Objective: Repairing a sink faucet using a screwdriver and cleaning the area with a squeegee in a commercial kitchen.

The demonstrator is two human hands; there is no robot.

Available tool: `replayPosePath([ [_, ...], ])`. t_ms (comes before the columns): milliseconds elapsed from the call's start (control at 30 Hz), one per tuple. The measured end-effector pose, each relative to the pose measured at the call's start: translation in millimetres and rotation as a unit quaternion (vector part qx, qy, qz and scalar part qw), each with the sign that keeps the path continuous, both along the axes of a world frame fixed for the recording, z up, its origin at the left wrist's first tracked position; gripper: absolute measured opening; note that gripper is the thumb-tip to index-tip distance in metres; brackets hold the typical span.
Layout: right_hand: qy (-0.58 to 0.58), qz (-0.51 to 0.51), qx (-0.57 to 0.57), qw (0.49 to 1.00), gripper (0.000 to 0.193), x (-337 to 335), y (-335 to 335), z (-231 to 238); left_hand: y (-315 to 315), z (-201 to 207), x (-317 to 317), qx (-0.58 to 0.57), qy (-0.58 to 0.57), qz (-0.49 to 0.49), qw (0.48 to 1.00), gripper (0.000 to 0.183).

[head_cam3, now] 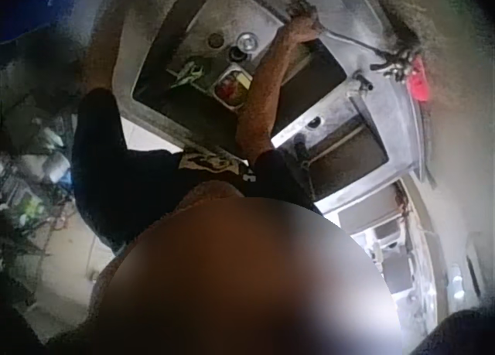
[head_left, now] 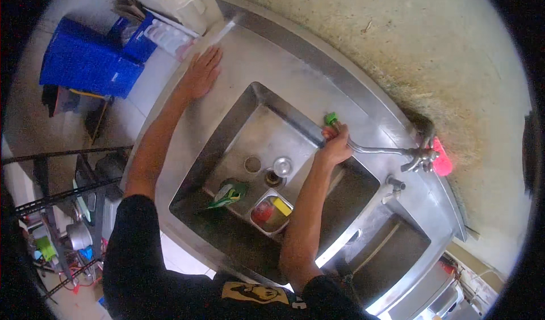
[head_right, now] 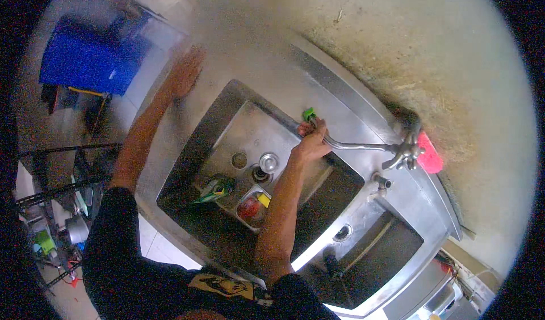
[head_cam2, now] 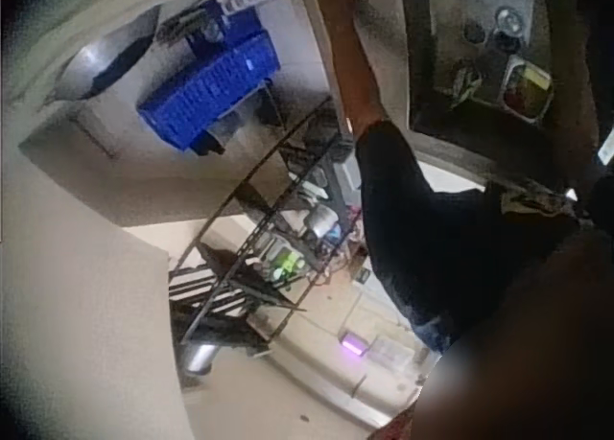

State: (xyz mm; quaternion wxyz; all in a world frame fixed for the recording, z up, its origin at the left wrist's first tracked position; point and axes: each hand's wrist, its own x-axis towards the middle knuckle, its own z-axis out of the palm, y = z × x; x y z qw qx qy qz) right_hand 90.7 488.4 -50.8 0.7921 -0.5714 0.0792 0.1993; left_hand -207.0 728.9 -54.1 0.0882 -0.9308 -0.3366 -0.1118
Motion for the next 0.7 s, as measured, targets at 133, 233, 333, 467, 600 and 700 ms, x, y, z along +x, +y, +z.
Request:
replayPosePath([
  [133, -0.011, 0.013, -0.021, 1.000, 0.023, 4, -5, 1, -96, 3, -13, -0.112, 0.073, 0.048, 0.990, 0.052],
  [233, 0.014, 0.046, 0.006, 0.999, 0.017, 3, -13, -5, -109, 6, 16, -0.152, 0.041, -0.085, 0.984, 0.051],
  [333, -0.026, 0.007, -0.040, 0.999, 0.018, 7, -17, 0, -96, -14, 54, -0.276, -0.018, -0.214, 0.937, 0.035],
  [467, -0.026, 0.043, -0.049, 0.998, 0.018, 7, -22, -11, -6, -35, 91, -0.080, -0.129, -0.031, 0.988, 0.029],
  [600, -0.024, 0.060, -0.054, 0.996, 0.023, -4, -16, -17, 72, -29, 72, 0.096, -0.124, 0.137, 0.978, 0.041],
  [700, -0.027, 0.051, -0.035, 0.998, 0.019, 5, -18, -17, 72, -16, 41, 0.018, 0.003, 0.027, 0.999, 0.048],
])
